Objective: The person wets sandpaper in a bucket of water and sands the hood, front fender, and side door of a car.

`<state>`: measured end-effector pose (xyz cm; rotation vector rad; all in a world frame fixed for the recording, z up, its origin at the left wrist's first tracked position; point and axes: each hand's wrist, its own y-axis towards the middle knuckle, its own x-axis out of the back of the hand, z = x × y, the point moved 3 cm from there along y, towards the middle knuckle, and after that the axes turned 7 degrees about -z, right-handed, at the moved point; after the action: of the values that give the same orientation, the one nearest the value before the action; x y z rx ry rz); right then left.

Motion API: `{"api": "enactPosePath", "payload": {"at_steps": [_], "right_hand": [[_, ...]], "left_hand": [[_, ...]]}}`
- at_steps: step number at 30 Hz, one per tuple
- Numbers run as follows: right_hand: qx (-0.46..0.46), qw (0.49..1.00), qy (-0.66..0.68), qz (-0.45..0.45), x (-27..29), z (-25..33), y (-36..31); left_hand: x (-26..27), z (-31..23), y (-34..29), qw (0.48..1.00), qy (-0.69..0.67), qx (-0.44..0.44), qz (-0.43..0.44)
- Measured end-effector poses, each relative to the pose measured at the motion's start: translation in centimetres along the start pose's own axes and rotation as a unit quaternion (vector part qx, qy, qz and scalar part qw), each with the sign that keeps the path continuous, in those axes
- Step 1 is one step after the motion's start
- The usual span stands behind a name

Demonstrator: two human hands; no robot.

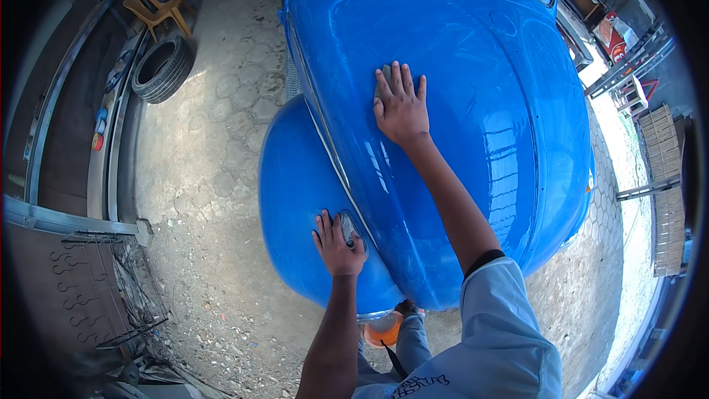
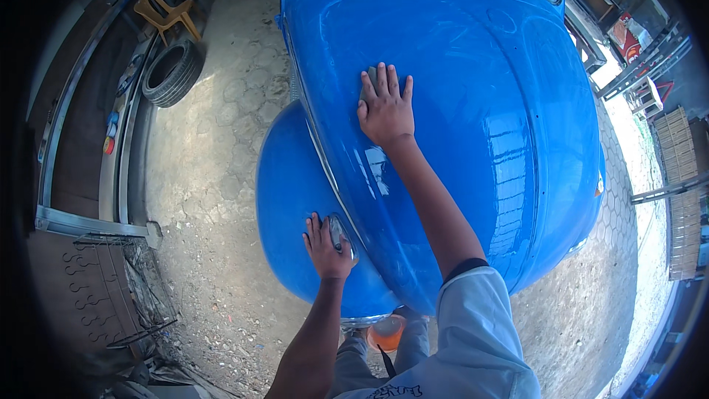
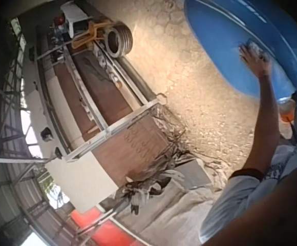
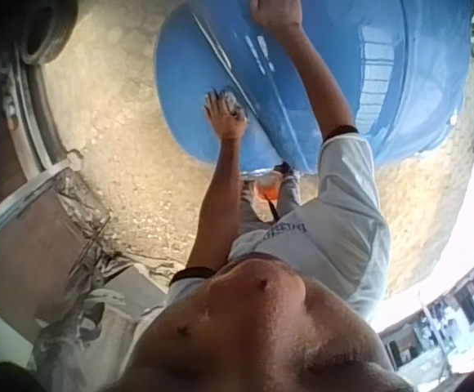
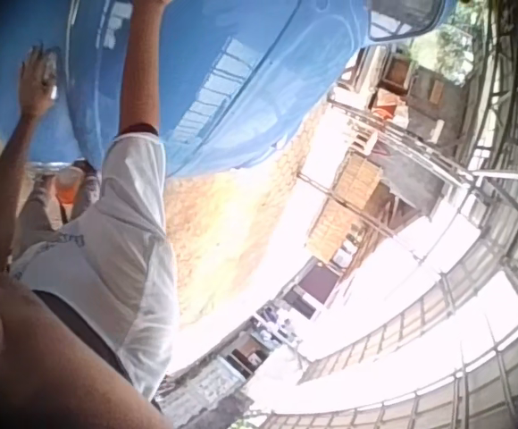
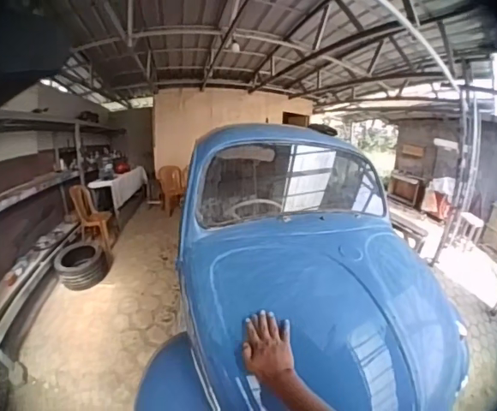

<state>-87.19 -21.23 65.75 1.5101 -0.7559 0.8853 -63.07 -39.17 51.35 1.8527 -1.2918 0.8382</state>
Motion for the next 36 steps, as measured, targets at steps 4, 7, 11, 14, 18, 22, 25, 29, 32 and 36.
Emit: {"api": "enactPosePath", "payload": {"at_steps": [4,7,11,14,18,22,25,29,32,36], "right_hand": [[0.156,0.983,0.088,0.046,1.5,0.6,-5.6],[0.191,0.972,0.114,0.079,5.8,-4.2,-12.4],[0.184,0.967,0.135,0.115,7.4,-13.4,-13.3],[0.064,0.987,0.141,0.039,5.0,-17.2,-7.9],[0.017,0.999,0.035,-0.015,3.1,-12.0,-4.7],[0.268,0.945,0.175,0.072,4.9,-9.0,-11.4],[0.217,0.951,0.183,0.124,8.0,-19.5,-14.5],[0.037,0.989,0.138,0.048,5.8,-28.6,-9.3],[-0.062,0.997,0.024,-0.029,2.8,-22.7,-4.3],[0.223,0.953,0.191,0.076,4.5,-13.9,-7.0]], "left_hand": [[0.9,1.3,0.4,1.000,0.015,-0.004,-0.011],[1.2,1.4,0.6,1.000,0.019,-0.008,-0.020],[1.4,0.3,0.7,0.999,0.034,0.002,-0.027],[0.7,-4.6,1.0,0.996,-0.052,0.050,-0.043],[-0.3,-14.9,5.5,0.971,-0.198,-0.005,-0.136],[-1.0,-15.5,10.0,0.981,-0.085,0.039,-0.170],[-1.6,-17.0,10.1,0.986,0.095,0.051,-0.130],[-2.0,-17.7,10.1,0.986,0.092,0.039,-0.133],[-2.4,-17.4,10.0,0.985,0.097,0.035,-0.139],[-2.0,-17.3,10.2,0.986,0.070,0.043,-0.147]]}}
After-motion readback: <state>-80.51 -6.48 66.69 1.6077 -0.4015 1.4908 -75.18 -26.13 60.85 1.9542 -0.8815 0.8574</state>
